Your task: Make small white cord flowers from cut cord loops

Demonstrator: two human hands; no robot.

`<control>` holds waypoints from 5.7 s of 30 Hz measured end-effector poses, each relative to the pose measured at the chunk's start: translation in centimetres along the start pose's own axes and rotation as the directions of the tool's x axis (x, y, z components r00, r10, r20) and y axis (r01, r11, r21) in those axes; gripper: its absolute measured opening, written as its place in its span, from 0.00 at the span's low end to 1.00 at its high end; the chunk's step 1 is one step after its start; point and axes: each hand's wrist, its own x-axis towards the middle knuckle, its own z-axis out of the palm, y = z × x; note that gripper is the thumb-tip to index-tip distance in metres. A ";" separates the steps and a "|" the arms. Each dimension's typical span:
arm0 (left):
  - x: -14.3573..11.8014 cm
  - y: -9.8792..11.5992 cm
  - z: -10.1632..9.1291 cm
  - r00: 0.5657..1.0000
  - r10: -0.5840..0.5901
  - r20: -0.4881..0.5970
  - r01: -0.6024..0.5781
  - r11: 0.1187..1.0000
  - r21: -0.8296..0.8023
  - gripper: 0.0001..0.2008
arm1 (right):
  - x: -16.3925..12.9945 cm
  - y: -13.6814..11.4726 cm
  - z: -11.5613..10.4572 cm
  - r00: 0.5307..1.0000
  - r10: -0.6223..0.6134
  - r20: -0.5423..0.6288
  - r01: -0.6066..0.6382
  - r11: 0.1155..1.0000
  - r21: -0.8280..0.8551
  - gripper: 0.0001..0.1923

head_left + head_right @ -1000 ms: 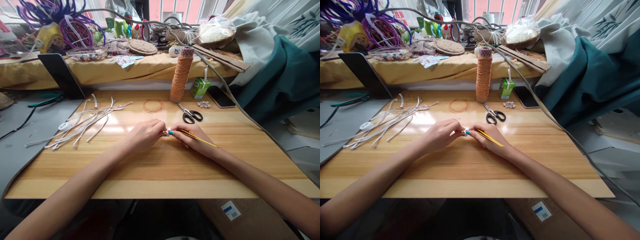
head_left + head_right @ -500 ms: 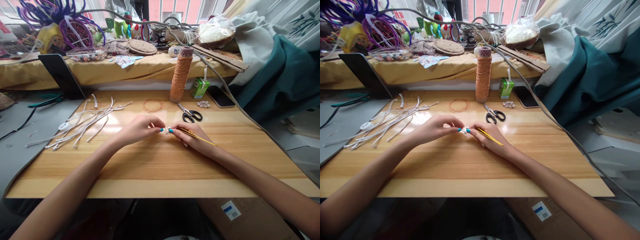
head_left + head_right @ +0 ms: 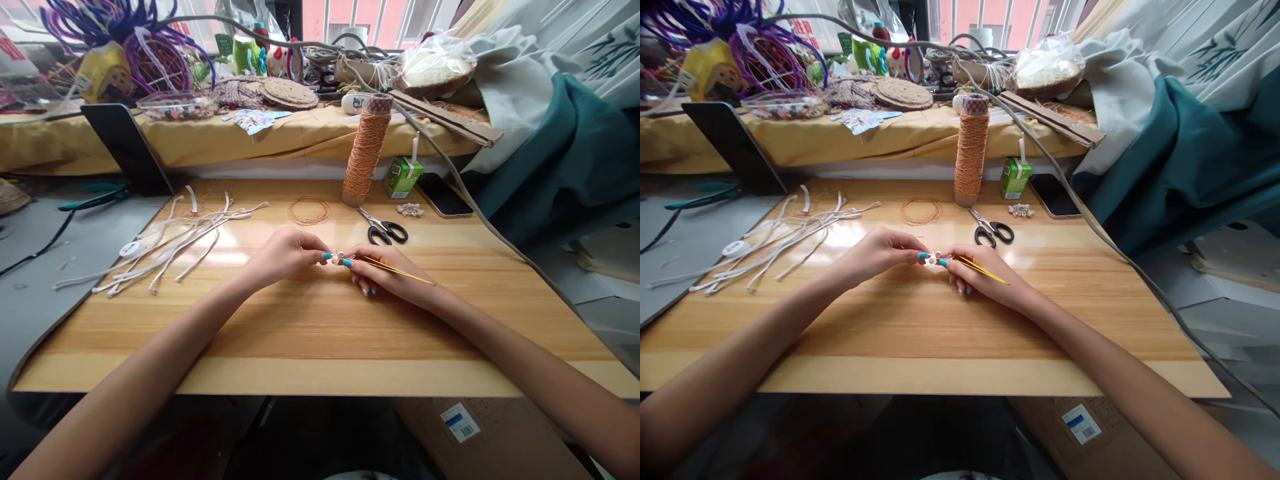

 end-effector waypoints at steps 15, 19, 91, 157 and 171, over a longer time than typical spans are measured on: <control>-0.3 0.1 1.9 0.984 -0.170 -0.059 0.136 0.918 -0.372 0.08 | -0.4 0.4 1.0 0.987 -0.041 -0.155 0.032 0.998 -0.055 0.14; -0.4 0.3 2.2 0.981 -0.187 -0.056 0.150 0.904 -0.401 0.08 | -0.5 0.2 1.1 0.985 -0.067 -0.159 0.053 0.995 -0.087 0.14; -0.4 -0.8 2.7 0.887 0.424 -0.185 -0.361 0.884 0.297 0.04 | -0.4 0.5 0.5 0.988 -0.046 -0.148 0.051 0.998 0.034 0.13; -0.4 -0.4 3.1 0.950 0.207 -0.234 -0.219 0.975 -0.026 0.08 | 0.0 -0.5 0.9 0.963 -0.095 -0.254 0.026 0.965 -0.260 0.13; 0.0 -1.0 3.0 0.970 0.129 -0.205 -0.160 0.976 -0.147 0.05 | 0.3 -0.1 0.7 0.951 -0.042 -0.306 -0.037 0.968 -0.249 0.13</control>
